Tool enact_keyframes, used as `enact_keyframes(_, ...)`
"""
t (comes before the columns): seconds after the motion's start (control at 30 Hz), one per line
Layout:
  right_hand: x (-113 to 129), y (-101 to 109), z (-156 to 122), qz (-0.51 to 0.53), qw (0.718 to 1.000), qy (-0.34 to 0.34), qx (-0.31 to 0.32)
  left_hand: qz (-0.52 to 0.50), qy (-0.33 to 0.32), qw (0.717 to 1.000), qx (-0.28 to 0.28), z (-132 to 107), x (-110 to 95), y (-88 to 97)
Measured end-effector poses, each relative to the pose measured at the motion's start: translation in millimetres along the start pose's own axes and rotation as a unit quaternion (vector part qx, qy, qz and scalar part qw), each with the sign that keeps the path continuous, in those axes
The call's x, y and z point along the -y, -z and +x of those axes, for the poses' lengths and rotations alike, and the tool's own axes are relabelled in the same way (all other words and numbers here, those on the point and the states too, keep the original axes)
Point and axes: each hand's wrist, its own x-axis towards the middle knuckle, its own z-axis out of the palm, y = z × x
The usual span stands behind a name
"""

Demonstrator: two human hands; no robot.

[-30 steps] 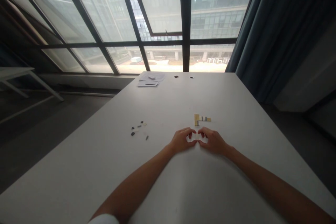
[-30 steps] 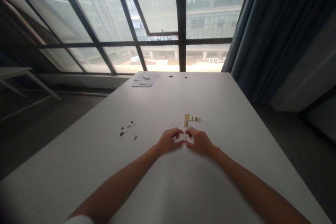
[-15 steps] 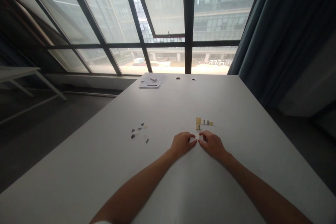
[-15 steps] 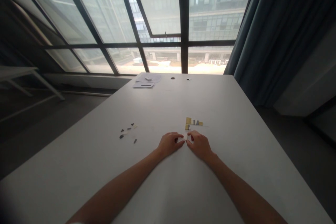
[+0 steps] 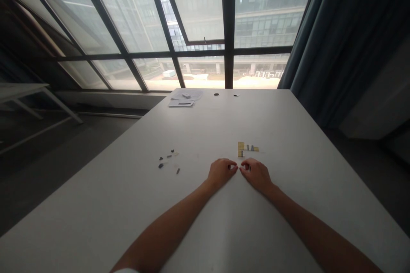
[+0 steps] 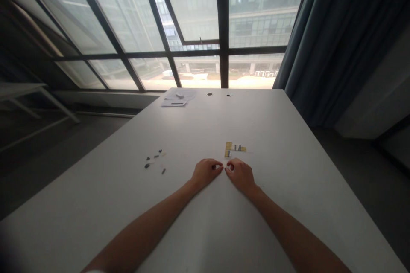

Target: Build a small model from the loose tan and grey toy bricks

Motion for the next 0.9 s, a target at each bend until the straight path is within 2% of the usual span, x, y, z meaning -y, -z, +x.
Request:
enact_keyframes(0.53,1.3,-1.3,1.2,-0.014,1.0,-0.005,-0.014,0.002,-0.015,1.0,0.007,2.8,3.8,-1.9)
enact_keyframes(0.9,0.3,-1.6,2.2,-0.025,0.999,-0.001,-0.019,-0.003,0.013,1.0,0.011,4.8,-0.6,0.5)
